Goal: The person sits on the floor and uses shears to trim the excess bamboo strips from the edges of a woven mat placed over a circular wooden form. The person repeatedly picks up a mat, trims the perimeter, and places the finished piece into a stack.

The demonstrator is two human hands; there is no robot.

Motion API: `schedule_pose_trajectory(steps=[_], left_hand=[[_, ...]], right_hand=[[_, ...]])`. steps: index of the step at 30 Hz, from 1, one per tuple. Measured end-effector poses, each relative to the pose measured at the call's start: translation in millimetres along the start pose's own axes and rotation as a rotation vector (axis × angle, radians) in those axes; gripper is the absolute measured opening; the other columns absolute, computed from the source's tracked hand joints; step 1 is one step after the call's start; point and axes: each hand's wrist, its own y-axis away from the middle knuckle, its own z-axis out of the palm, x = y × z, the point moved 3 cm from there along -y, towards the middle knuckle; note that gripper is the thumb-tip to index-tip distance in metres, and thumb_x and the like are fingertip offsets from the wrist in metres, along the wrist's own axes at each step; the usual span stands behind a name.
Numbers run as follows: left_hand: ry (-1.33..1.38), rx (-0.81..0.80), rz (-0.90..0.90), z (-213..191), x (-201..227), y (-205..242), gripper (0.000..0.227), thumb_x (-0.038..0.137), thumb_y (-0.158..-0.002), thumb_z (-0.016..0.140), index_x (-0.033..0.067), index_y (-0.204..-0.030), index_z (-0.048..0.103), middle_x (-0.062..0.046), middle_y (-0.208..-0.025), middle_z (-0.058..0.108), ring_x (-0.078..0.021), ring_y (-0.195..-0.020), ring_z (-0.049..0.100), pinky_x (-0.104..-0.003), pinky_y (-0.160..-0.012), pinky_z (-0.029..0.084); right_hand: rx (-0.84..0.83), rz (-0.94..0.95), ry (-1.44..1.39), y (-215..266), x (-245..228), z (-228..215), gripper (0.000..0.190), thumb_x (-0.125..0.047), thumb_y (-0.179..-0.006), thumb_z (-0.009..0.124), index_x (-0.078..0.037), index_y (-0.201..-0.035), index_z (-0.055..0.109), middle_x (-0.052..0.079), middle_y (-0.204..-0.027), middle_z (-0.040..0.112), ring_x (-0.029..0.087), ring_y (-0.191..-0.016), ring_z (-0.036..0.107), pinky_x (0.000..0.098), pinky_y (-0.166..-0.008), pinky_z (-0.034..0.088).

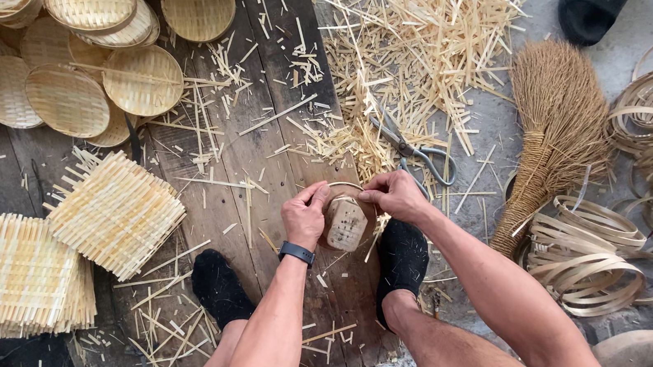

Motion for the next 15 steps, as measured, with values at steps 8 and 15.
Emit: schedule_pose_trajectory(steps=[8,15], left_hand=[[0.617,-0.047,-0.616,-26.2,-37.5,12.8,0.034,0.015,-0.102,0.057,-0.0008,-0.132,0.057,-0.014,-0.116,0.075,-0.0239,-0.103,0.072,-0.038,-0.089,0.061],[0.617,-0.062,-0.522,-10.5,-60.0,39.9,0.025,0.013,-0.104,0.053,-0.0056,-0.12,0.061,-0.016,-0.108,0.072,-0.0276,-0.093,0.073,-0.041,-0.076,0.063]], right_hand=[[-0.169,0.24,-0.592,9.5,30.4,22.5,0.028,-0.014,-0.091,0.074,0.008,-0.105,0.064,0.016,-0.086,0.074,0.025,-0.074,0.075,0.036,-0.066,0.065],[-0.026,0.324,-0.546,2.2,49.0,45.9,0.022,-0.013,-0.092,0.072,0.007,-0.098,0.064,0.018,-0.084,0.072,0.028,-0.069,0.075,0.0378,-0.06,0.065]])
